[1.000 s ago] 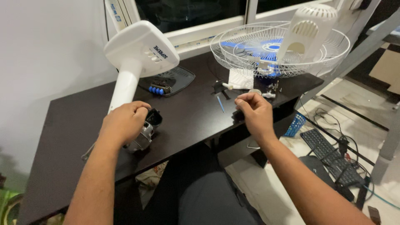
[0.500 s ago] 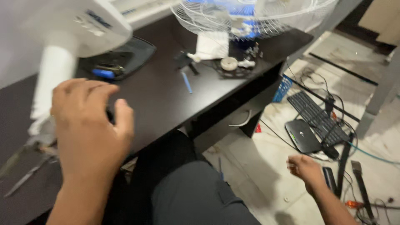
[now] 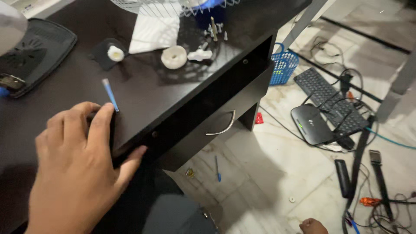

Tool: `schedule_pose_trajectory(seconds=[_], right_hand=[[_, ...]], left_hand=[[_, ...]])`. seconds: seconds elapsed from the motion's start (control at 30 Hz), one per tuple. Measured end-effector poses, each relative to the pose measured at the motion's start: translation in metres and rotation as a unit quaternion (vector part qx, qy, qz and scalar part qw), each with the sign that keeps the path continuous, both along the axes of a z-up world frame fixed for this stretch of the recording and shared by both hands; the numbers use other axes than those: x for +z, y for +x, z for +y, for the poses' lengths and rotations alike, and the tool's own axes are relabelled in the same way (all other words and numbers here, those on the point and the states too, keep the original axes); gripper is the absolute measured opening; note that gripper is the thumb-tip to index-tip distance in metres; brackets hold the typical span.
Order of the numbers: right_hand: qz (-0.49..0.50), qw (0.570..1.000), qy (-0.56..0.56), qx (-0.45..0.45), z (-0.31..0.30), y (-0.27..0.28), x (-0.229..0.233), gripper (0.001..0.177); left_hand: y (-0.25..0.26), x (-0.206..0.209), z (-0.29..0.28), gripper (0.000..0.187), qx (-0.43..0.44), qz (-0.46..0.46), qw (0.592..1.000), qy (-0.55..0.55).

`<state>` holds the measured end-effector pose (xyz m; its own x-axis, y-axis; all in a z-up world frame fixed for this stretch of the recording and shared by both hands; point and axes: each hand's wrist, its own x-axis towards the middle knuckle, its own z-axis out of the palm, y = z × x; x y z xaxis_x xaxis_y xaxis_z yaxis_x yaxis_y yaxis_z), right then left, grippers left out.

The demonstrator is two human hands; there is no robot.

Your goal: The person assembles a small electric fan on a desk. They use a screwdriver to tighten screws on the motor housing, then place a capacitor into the fan's back casing and secure it with screws.

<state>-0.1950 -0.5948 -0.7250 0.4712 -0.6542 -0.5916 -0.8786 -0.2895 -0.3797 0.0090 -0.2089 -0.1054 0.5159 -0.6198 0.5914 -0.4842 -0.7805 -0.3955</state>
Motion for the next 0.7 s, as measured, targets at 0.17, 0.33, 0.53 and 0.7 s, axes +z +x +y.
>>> schedule_pose_trajectory(seconds=[0.17, 0.33, 0.53, 0.7], right_hand=[[-0.087, 0.996, 0.024, -0.021, -0.005, 0.026, 0.011, 0.047], [-0.072, 0.997, -0.023, -0.011, -0.023, 0.069, -0.011, 0.064], [-0.002, 0.999, 0.009, 0.037, -0.045, 0.077, -0.049, 0.069], [-0.009, 0.999, 0.018, 0.051, -0.043, 0.072, -0.044, 0.061]], left_hand=[[0.007, -0.008, -0.025, 0.074, 0.082, -0.037, 0.994, 0.062], [0.019, -0.023, -0.029, 0.075, 0.071, 0.016, 0.997, 0.012], [0.03, -0.034, -0.023, 0.079, 0.048, 0.026, 0.998, 0.016], [0.028, -0.032, -0.025, 0.077, 0.046, 0.032, 0.998, 0.01]])
